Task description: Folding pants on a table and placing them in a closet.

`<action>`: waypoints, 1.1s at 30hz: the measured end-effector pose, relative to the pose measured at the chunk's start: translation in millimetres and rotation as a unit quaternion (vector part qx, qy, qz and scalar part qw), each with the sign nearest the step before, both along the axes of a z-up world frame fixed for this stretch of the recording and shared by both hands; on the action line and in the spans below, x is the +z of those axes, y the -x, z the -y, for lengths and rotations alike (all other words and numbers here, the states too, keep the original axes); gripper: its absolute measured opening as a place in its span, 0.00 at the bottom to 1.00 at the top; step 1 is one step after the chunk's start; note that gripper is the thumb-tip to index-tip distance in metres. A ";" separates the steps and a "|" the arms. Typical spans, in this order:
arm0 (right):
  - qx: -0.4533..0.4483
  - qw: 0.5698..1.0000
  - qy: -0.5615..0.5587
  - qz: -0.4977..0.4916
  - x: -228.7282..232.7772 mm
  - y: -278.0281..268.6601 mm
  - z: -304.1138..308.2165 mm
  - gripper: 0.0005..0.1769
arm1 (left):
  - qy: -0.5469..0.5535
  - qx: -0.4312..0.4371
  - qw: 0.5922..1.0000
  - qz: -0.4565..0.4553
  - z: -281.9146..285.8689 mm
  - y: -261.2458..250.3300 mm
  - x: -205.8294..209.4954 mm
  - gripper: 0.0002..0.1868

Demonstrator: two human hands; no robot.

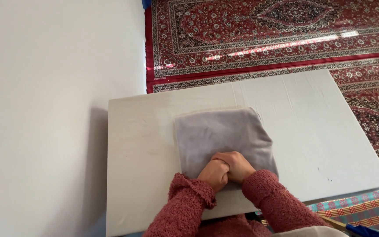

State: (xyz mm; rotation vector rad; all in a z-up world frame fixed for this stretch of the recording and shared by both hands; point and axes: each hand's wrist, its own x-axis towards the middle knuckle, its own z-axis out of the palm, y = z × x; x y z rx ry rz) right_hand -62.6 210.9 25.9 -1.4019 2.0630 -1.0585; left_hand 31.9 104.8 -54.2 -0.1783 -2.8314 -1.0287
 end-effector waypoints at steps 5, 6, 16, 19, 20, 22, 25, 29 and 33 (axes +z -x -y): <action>-0.017 1.000 0.006 0.006 -9.5 -1.5 0.7 0.14 | 0.029 0.000 1.000 -0.008 0.2 -1.8 -2.8 0.11; -0.019 1.000 0.005 0.007 -7.4 -2.3 0.3 0.14 | 0.028 -0.001 1.000 -0.007 0.0 -2.4 -1.5 0.11; -0.014 1.000 0.025 -0.005 0.5 -6.0 2.5 0.12 | 0.035 0.009 0.999 0.003 2.2 -4.8 -1.7 0.10; -0.016 0.999 0.030 -0.005 3.7 -7.1 2.5 0.12 | 0.035 0.009 0.999 0.004 3.4 -4.6 2.4 0.10; -0.021 0.999 0.032 -0.006 5.1 -8.0 2.5 0.12 | 0.034 0.006 0.999 0.004 3.7 -4.7 4.7 0.10; -0.028 0.999 0.035 -0.019 10.0 -14.2 -1.1 0.15 | 0.065 -0.005 0.998 -0.011 1.1 -4.8 -6.1 0.10; -0.053 0.996 0.039 -0.063 16.6 -26.0 -10.3 0.21 | 0.130 -0.025 0.990 -0.054 -7.7 -9.9 -7.3 0.10; -0.044 0.974 0.129 -0.182 54.2 -29.8 -16.2 0.30 | 0.080 -0.072 0.987 -0.123 -3.5 -21.6 78.7 0.11; -0.177 0.960 0.056 -0.208 60.1 -3.8 -30.5 0.41 | 0.089 0.030 0.993 -0.075 21.4 -31.0 135.9 0.24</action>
